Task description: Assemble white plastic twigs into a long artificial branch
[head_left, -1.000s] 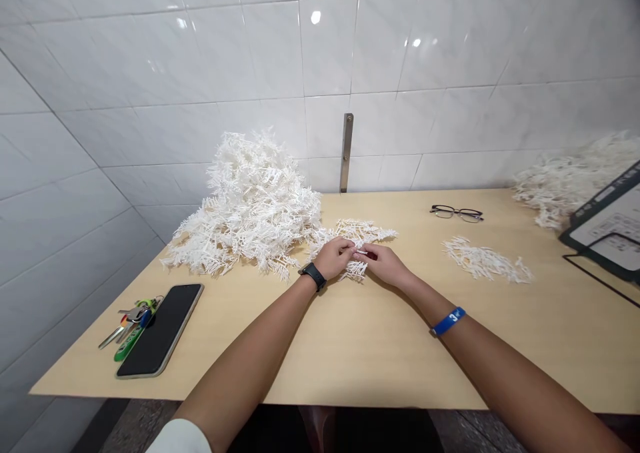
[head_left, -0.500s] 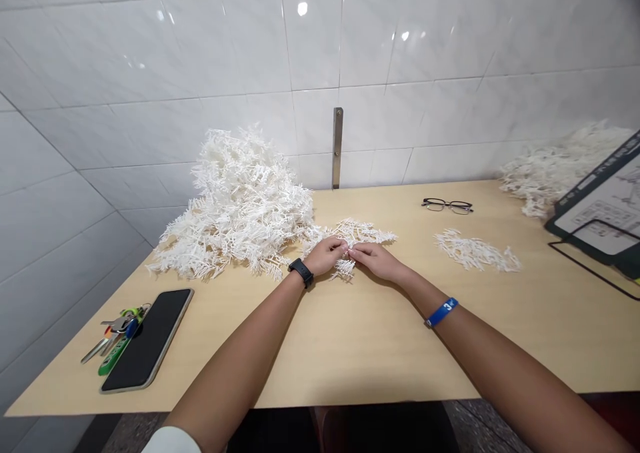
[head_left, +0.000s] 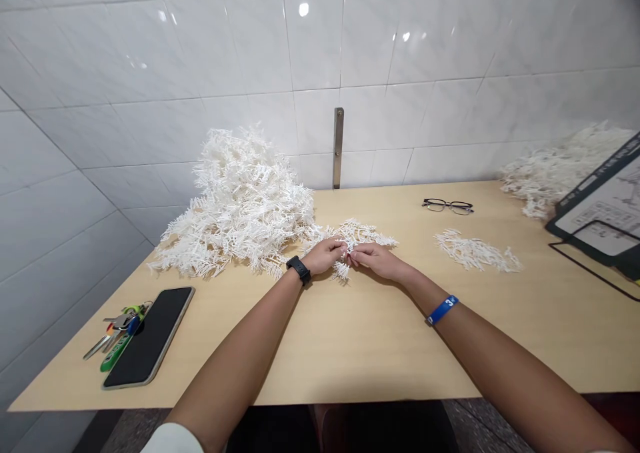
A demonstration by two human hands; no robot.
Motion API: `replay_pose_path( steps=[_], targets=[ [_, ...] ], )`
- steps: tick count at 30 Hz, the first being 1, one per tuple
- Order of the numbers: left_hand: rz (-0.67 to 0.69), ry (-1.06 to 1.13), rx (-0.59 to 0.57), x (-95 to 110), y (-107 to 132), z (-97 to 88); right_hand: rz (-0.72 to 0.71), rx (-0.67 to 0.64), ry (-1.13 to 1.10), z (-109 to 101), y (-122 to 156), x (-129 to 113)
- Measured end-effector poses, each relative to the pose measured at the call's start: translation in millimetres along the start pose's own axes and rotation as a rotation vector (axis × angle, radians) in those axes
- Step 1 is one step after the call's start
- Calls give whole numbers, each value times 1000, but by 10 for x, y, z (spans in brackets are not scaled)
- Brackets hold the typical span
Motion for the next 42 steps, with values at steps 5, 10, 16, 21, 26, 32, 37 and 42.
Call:
replay_pose_path(
  steps=[5, 10, 16, 21, 26, 32, 37, 42],
  targets=[
    [-38, 234, -28, -25, 41, 7, 22, -70, 13, 2, 19, -8],
    [-86, 338, 122, -42, 46, -67, 47, -27, -82, -13, 40, -8],
    [-148, 300, 272, -103, 41, -109, 314, 210, 175, -646, 218, 101],
    [-172, 297, 359, -169, 36, -147, 752, 490, 754, -1549, 719, 97],
    [-106, 206, 385, -132, 9, -188, 718, 568, 828, -1505, 790, -187],
    [-64, 132, 339, -79, 3, -167, 245, 235, 561, -265, 210, -419],
    [-19, 124, 249, -19, -13, -109, 210, 306, 550, -14, 121, -229],
    [-5, 44, 186, 1, -30, -61, 148, 289, 375, -33, 73, -96]
  ],
)
Point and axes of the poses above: each hand's wrist, its own y-axis away from the middle knuckle, its own z-axis out of the palm, x = y × z, the point moved 8 cm from there along -y, towards the middle knuckle, and after that the axes turned 5 degrees about z, right-handed, at the moved point
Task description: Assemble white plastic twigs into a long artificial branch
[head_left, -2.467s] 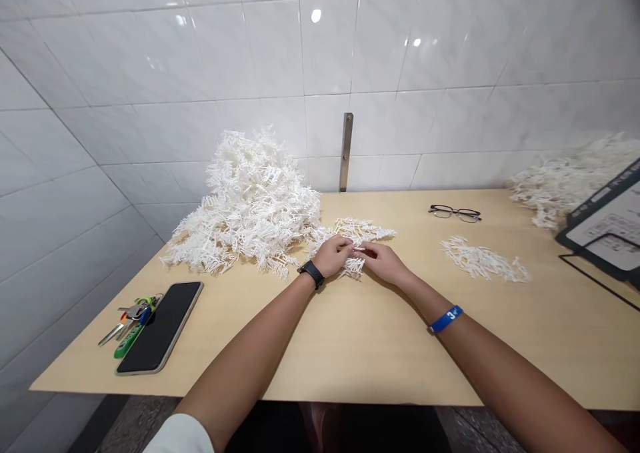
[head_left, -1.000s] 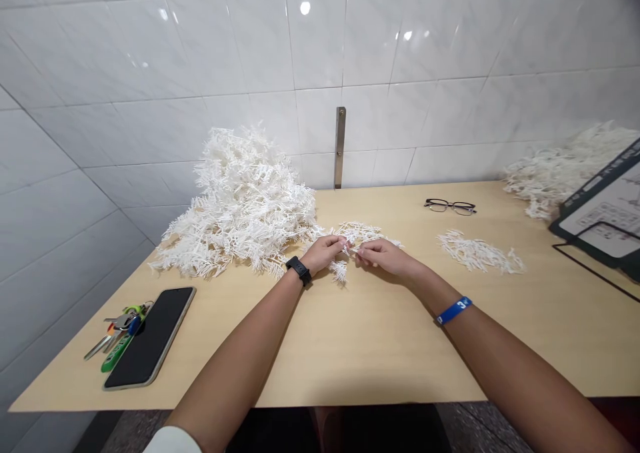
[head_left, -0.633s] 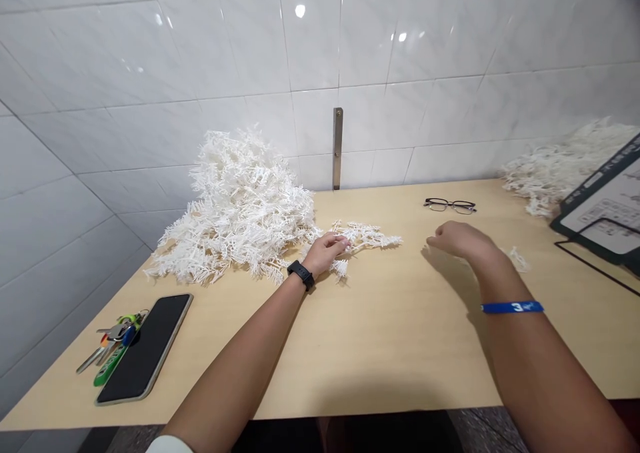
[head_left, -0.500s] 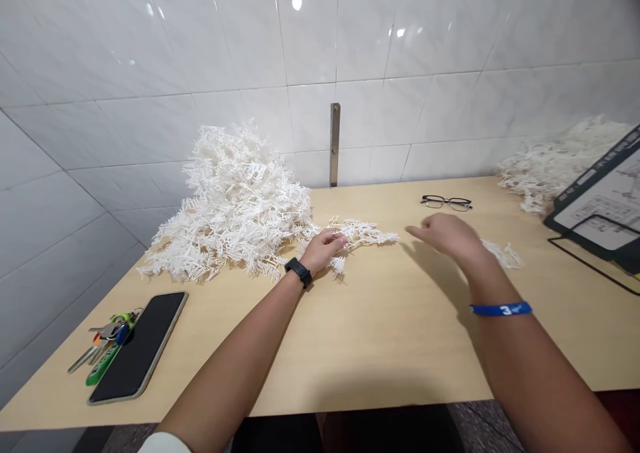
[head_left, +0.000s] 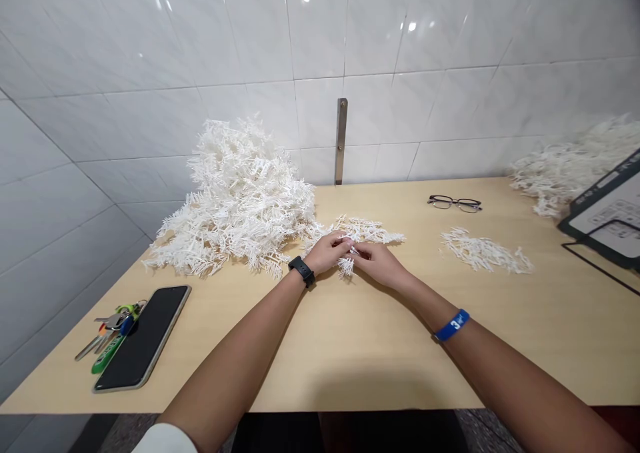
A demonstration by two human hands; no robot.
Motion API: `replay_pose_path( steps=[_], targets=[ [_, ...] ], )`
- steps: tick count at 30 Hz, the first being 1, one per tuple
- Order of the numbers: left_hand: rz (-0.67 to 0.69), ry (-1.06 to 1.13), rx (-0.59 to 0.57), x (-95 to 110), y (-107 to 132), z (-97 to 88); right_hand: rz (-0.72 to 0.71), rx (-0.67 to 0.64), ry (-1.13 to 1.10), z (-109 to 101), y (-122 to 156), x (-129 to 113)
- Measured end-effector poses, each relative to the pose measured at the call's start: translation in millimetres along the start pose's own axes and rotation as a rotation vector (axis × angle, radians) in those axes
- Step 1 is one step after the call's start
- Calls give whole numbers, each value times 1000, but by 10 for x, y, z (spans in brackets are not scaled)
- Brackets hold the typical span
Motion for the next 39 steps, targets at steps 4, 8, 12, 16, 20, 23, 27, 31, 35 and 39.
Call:
replay_pose_path(
  steps=[4, 8, 12, 16, 20, 23, 27, 31, 35, 39],
  targets=[
    [-12, -44, -14, -22, -3, 35, -29, -54, -38, 33, 1, 19],
    [-72, -39, -40, -64, 12, 68, -35, -127, -70, 77, 23, 26],
    [-72, -91, -49, -39, 31, 61, -57, -118, -86, 58, 27, -10],
    [-67, -128, -51, -26, 40, 62, -55, -158, -135, 68, 16, -13],
    [-74, -119, -21, -40, 30, 63, -67, -195, -173, 80, -8, 15],
    [-95, -111, 21, -57, 18, 55, -81, -191, -194, 88, -38, 41],
    [-142, -121, 116, -78, 23, 16, -109, -145, -192, 91, -71, 49],
    [-158, -147, 163, -98, 31, 3, -139, -114, -163, 102, -76, 23],
    [-198, -58, 293, -187, 34, -111, -154, -97, -128, 91, -64, 4],
    [-281, 211, 333, -307, 39, -150, -145, -110, -138, 73, -51, -4]
  ],
)
Point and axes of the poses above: each hand's wrist, its own y-axis away from the middle knuckle, its own z-axis out of the palm, x = y × z, the point moved 8 cm from there along -y, towards the middle knuckle, and after that the axes turned 5 degrees about z, right-handed, at the moved point
